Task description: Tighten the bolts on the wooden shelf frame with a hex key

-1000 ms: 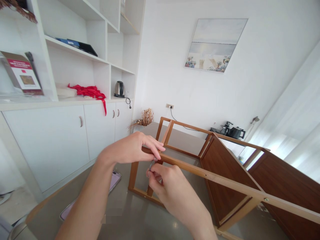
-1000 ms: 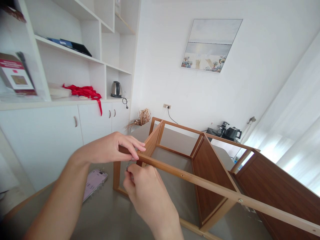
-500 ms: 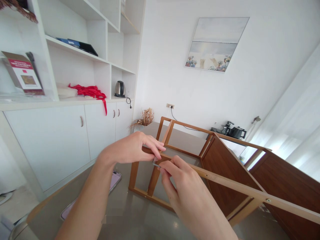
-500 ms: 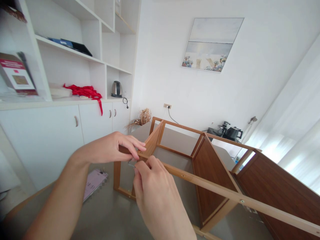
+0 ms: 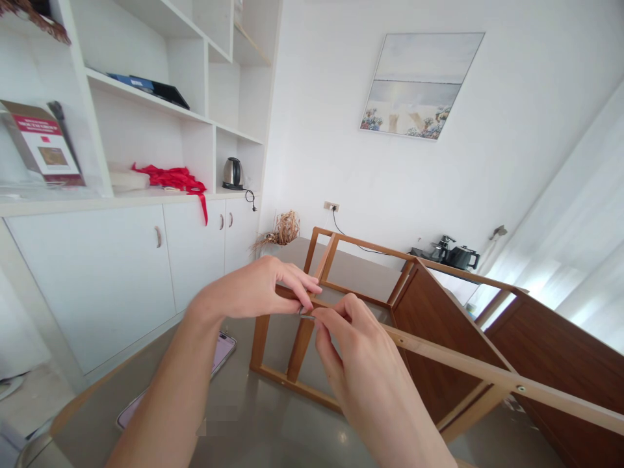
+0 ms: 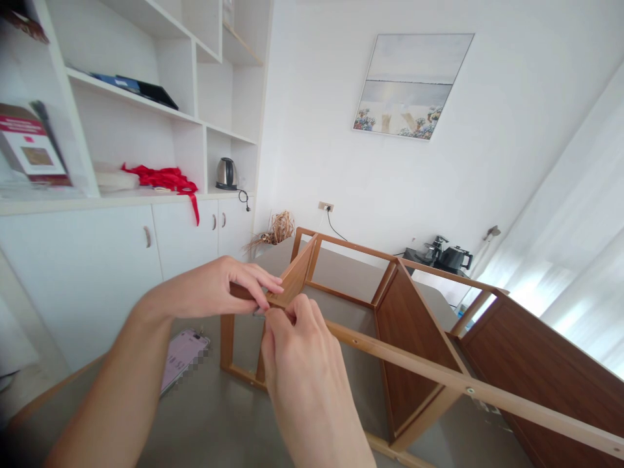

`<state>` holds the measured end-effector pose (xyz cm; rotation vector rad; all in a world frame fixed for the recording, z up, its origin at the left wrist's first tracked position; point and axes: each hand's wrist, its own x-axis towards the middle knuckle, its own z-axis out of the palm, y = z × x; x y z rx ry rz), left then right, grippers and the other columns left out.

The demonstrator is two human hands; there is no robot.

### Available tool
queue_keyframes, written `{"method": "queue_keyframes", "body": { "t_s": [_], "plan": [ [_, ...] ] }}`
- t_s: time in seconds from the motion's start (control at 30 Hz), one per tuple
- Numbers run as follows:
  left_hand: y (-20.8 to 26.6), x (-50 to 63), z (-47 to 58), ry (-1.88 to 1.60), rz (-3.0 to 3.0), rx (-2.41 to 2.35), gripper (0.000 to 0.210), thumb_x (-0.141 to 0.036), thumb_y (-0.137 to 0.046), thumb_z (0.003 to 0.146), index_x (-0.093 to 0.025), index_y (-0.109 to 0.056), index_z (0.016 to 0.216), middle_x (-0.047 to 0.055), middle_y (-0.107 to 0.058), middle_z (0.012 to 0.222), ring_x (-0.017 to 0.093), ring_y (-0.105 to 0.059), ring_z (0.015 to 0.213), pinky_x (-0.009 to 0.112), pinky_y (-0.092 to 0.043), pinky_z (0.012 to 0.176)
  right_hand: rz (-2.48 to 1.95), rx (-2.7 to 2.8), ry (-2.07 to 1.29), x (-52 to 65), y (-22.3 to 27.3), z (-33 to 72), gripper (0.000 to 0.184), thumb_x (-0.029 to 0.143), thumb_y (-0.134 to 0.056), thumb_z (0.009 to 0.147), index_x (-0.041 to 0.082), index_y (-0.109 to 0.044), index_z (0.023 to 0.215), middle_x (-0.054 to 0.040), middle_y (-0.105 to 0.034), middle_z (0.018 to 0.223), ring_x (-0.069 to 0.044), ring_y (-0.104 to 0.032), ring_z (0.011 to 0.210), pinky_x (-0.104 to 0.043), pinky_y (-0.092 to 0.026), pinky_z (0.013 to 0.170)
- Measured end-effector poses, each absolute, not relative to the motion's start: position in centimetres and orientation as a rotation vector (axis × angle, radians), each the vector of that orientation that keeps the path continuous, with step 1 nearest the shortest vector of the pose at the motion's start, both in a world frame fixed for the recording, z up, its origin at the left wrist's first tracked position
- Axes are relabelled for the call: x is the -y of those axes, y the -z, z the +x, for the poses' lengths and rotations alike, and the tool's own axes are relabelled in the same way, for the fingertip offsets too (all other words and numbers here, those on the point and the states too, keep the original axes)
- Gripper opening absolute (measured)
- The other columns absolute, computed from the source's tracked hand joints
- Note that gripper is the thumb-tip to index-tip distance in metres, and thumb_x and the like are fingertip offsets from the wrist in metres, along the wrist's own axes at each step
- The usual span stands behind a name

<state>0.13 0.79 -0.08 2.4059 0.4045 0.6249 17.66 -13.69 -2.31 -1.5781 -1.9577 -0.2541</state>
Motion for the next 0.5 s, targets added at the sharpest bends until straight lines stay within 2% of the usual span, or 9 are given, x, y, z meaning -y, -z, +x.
{"method": "queue_keyframes", "body": {
  "t_s": [0.5],
  "plan": [
    [0.06, -0.74, 0.13, -0.635, 2.397, -0.377, 0.014, -0.031, -0.072, 0.088, -0.031, -0.083, 0.096, 0.001, -0.074, 0.126, 0.022, -0.063, 0.128, 0.032, -0.052, 0.109, -1.593, 1.933, 0.242, 13.68, 2.21, 17.42, 0.019, 0.016, -0.051, 0.099, 0.021, -0.065, 0.087, -0.0021, -0.052, 0.088, -0.016, -0.052, 0.078, -0.029, -0.038, 0.061]
  ]
}}
